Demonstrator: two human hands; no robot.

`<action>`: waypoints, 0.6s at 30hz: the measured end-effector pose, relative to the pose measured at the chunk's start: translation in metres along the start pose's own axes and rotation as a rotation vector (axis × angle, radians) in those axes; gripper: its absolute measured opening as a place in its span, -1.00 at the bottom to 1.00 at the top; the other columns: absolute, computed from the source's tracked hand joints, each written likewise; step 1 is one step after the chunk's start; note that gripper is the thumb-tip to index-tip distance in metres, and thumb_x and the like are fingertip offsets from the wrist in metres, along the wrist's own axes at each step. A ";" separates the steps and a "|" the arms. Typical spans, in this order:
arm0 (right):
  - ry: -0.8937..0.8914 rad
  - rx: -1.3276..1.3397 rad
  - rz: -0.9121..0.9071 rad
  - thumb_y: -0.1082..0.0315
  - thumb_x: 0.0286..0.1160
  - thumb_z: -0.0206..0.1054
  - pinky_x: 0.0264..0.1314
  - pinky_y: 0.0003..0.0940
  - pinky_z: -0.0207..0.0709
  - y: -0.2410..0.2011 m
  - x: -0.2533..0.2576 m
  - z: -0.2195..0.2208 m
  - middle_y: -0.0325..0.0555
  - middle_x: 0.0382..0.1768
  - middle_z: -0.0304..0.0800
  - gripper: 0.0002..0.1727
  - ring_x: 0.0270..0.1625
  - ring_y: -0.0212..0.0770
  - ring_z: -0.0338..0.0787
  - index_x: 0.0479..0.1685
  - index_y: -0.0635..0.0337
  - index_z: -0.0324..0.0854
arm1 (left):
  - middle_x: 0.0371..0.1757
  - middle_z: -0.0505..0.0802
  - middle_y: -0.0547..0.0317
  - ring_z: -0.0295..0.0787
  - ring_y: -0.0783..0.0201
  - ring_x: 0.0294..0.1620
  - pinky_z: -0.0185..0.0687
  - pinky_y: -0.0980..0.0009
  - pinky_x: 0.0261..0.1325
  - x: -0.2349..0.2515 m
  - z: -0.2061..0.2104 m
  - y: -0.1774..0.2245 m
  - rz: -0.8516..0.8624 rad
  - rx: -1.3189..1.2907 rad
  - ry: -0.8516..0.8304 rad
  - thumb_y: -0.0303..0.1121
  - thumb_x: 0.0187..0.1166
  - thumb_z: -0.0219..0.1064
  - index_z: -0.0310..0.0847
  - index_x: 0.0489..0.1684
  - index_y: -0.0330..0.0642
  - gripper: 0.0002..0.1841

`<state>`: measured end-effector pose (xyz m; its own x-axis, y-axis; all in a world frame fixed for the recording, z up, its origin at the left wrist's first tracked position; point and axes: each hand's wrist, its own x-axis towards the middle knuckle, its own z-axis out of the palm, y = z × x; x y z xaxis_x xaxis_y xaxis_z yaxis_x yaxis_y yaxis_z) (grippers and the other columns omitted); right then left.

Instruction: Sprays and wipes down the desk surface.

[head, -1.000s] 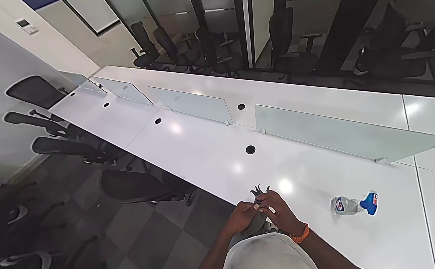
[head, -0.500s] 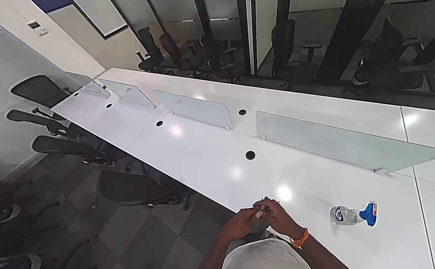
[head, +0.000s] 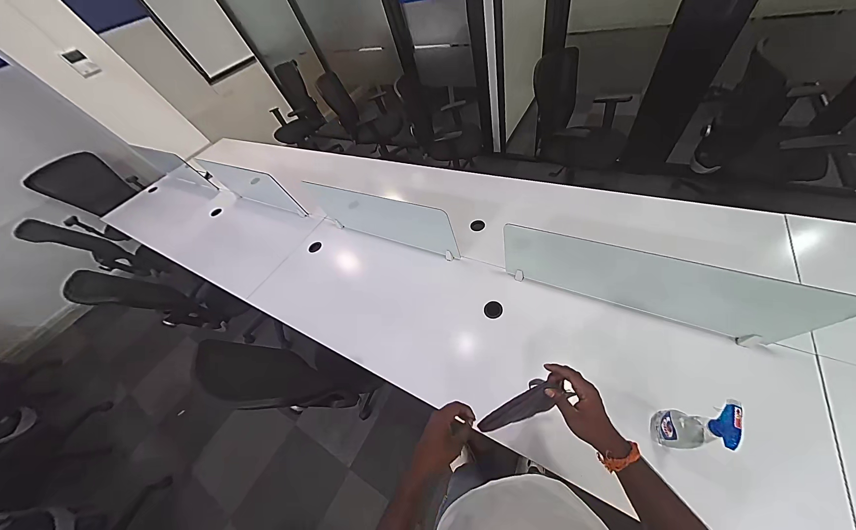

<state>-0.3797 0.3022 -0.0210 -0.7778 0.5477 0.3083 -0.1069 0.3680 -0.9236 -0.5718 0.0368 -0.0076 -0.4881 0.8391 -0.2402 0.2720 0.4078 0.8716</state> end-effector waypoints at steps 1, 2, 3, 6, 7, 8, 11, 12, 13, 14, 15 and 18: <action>0.020 -0.002 -0.008 0.25 0.55 0.37 0.10 -0.43 0.66 0.001 0.000 -0.005 -0.21 -0.07 0.81 -0.62 -0.03 -0.39 0.74 0.29 0.16 0.72 | -0.08 0.87 0.11 0.83 0.36 -0.13 0.79 0.34 0.00 -0.001 -0.002 -0.002 0.011 -0.025 0.060 -0.42 0.58 0.28 0.74 -0.02 -0.25 -0.82; 0.035 0.000 -0.023 0.28 0.54 0.38 0.05 -0.48 0.69 0.001 0.000 -0.008 -0.20 -0.06 0.82 -0.68 -0.04 -0.42 0.75 0.20 0.17 0.77 | -0.09 0.86 0.13 0.81 0.38 -0.16 0.77 0.37 -0.05 0.000 -0.002 -0.003 0.014 -0.045 0.102 -0.42 0.58 0.27 0.73 -0.01 -0.23 -0.82; 0.042 -0.003 -0.036 0.29 0.53 0.39 0.05 -0.50 0.70 0.001 0.000 -0.009 -0.20 -0.04 0.83 -0.73 -0.02 -0.43 0.77 0.11 0.16 0.80 | -0.04 0.86 0.12 0.81 0.36 -0.12 0.77 0.37 -0.03 0.001 -0.001 -0.004 0.010 -0.056 0.128 -0.40 0.58 0.28 0.72 0.03 -0.21 -0.81; 0.003 -0.088 -0.098 0.19 0.55 0.40 0.39 -0.26 0.58 -0.004 0.000 -0.007 -0.31 -0.02 0.86 -0.81 0.17 -0.36 0.75 0.00 -0.04 0.84 | 0.35 0.78 0.01 0.74 0.21 0.35 0.71 0.18 0.35 0.012 0.012 -0.004 0.043 -0.033 0.102 -0.34 0.58 0.34 0.65 0.32 -0.21 -0.64; -0.025 -0.132 -0.124 0.15 0.58 0.39 0.47 -0.18 0.50 -0.006 -0.001 -0.005 -0.35 -0.02 0.85 -0.82 0.22 -0.34 0.71 0.00 -0.10 0.84 | 0.49 0.70 -0.01 0.64 0.18 0.50 0.65 0.14 0.45 0.016 0.018 -0.003 0.074 -0.007 0.087 -0.32 0.57 0.36 0.61 0.40 -0.20 -0.58; -0.051 -0.169 -0.148 0.12 0.60 0.37 0.53 -0.14 0.44 -0.008 -0.001 -0.004 -0.38 -0.02 0.84 -0.82 0.26 -0.33 0.69 0.01 -0.15 0.83 | 0.59 0.62 -0.01 0.53 0.16 0.61 0.58 0.12 0.53 0.020 0.025 -0.001 0.107 0.015 0.087 -0.29 0.55 0.39 0.59 0.43 -0.19 -0.54; -0.098 -0.186 -0.237 0.13 0.63 0.35 0.66 -0.09 0.33 -0.018 -0.001 0.002 -0.39 -0.04 0.86 -0.83 0.24 -0.36 0.72 0.01 -0.15 0.80 | 0.77 0.39 -0.06 0.26 0.06 0.78 0.32 0.06 0.74 0.028 0.041 0.003 0.185 0.070 0.134 -0.23 0.43 0.51 0.58 0.44 -0.14 -0.45; -0.104 -0.175 -0.258 0.13 0.64 0.35 0.69 -0.08 0.31 -0.022 -0.001 0.002 -0.39 -0.06 0.86 -0.84 0.20 -0.39 0.75 0.01 -0.14 0.79 | 0.80 0.32 -0.06 0.20 0.04 0.81 0.27 0.05 0.76 0.030 0.043 0.003 0.195 0.088 0.149 -0.21 0.39 0.54 0.60 0.42 -0.11 -0.44; -0.110 -0.160 -0.269 0.11 0.65 0.34 0.72 -0.06 0.30 -0.026 -0.001 0.002 -0.38 -0.07 0.86 -0.83 0.18 -0.41 0.77 0.00 -0.12 0.77 | 0.82 0.28 -0.06 0.14 0.03 0.84 0.23 0.03 0.78 0.031 0.045 0.003 0.202 0.101 0.162 -0.21 0.36 0.56 0.62 0.40 -0.08 -0.44; -0.115 -0.142 -0.272 0.11 0.66 0.34 0.74 -0.05 0.29 -0.029 -0.002 0.000 -0.37 -0.08 0.86 -0.83 0.16 -0.41 0.78 0.00 -0.10 0.77 | 0.83 0.26 -0.05 0.11 0.02 0.85 0.22 0.03 0.79 0.032 0.046 0.002 0.207 0.106 0.171 -0.21 0.34 0.58 0.63 0.37 -0.05 -0.45; -0.116 -0.121 -0.269 0.12 0.66 0.34 0.74 -0.06 0.30 -0.031 -0.004 -0.001 -0.36 -0.09 0.87 -0.83 0.17 -0.41 0.79 -0.01 -0.07 0.76 | 0.83 0.27 -0.04 0.12 0.03 0.85 0.23 0.03 0.79 0.031 0.046 0.000 0.208 0.107 0.169 -0.22 0.34 0.58 0.64 0.36 -0.03 -0.46; -0.113 -0.022 -0.252 0.22 0.63 0.37 0.67 -0.13 0.45 -0.029 -0.008 -0.004 -0.32 -0.05 0.88 -0.87 0.24 -0.32 0.80 -0.03 -0.01 0.76 | 0.71 0.46 -0.02 0.33 0.12 0.75 0.32 0.12 0.75 0.033 0.040 -0.004 0.222 0.076 0.117 -0.28 0.44 0.51 0.62 0.36 -0.12 -0.52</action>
<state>-0.3680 0.2898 0.0041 -0.7930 0.3498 0.4988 -0.2933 0.4985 -0.8158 -0.5554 0.0771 -0.0360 -0.5007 0.8656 0.0086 0.4426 0.2474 0.8619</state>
